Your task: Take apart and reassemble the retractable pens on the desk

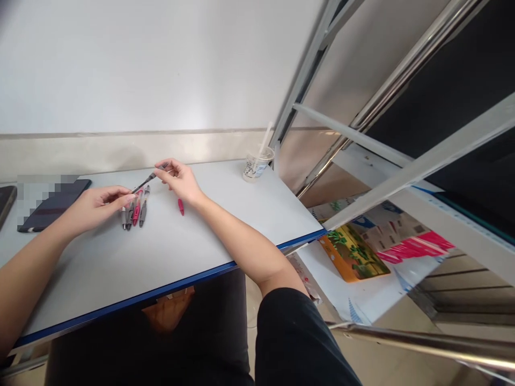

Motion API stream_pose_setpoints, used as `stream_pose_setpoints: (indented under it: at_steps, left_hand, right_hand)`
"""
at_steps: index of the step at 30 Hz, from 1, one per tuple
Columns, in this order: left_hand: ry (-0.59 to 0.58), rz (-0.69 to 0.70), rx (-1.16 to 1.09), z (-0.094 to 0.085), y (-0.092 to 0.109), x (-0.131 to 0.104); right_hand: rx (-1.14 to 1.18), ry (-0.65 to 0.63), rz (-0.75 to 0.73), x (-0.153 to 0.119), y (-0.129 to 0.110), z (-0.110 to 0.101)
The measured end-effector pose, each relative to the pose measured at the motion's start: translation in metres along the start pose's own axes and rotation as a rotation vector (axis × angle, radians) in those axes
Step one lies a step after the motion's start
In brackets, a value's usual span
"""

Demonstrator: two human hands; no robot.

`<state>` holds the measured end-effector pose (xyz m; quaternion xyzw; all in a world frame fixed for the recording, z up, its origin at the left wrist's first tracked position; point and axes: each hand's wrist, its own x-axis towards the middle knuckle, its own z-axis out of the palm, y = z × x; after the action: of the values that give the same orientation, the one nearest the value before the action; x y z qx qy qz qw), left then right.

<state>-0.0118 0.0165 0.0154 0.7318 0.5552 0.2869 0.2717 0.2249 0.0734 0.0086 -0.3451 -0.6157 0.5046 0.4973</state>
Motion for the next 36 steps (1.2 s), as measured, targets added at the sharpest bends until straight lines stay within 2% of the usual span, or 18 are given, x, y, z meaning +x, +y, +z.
stream_pose_setpoints:
  at_steps: [4, 7, 10, 17, 24, 29, 36]
  left_hand:
    - [-0.056, 0.028, -0.072, 0.002, 0.001, -0.002]
    - [-0.097, 0.029, -0.136, 0.005, 0.003, -0.003]
    - [-0.084, 0.035, -0.13, 0.007, 0.004, -0.003]
    - [-0.091, 0.056, -0.139, 0.006, 0.005, -0.003]
    - [-0.096, 0.054, -0.119, 0.006, -0.001, 0.0]
    - [-0.102, 0.053, -0.119, 0.007, -0.002, 0.001]
    - [-0.087, 0.07, -0.164, 0.009, 0.002, -0.001]
  right_hand:
    - [-0.015, 0.065, -0.019, -0.002, -0.001, -0.001]
    - [-0.034, 0.067, -0.051, -0.001, -0.001, -0.005]
    - [-0.054, 0.048, -0.084, 0.0, -0.002, -0.01]
    - [-0.095, 0.115, -0.114, 0.004, -0.003, -0.018]
    - [-0.112, 0.047, -0.072, 0.003, -0.006, -0.022]
    - [-0.02, 0.019, 0.016, -0.001, -0.01, -0.018]
    - [-0.089, -0.219, 0.13, -0.009, -0.024, -0.015]
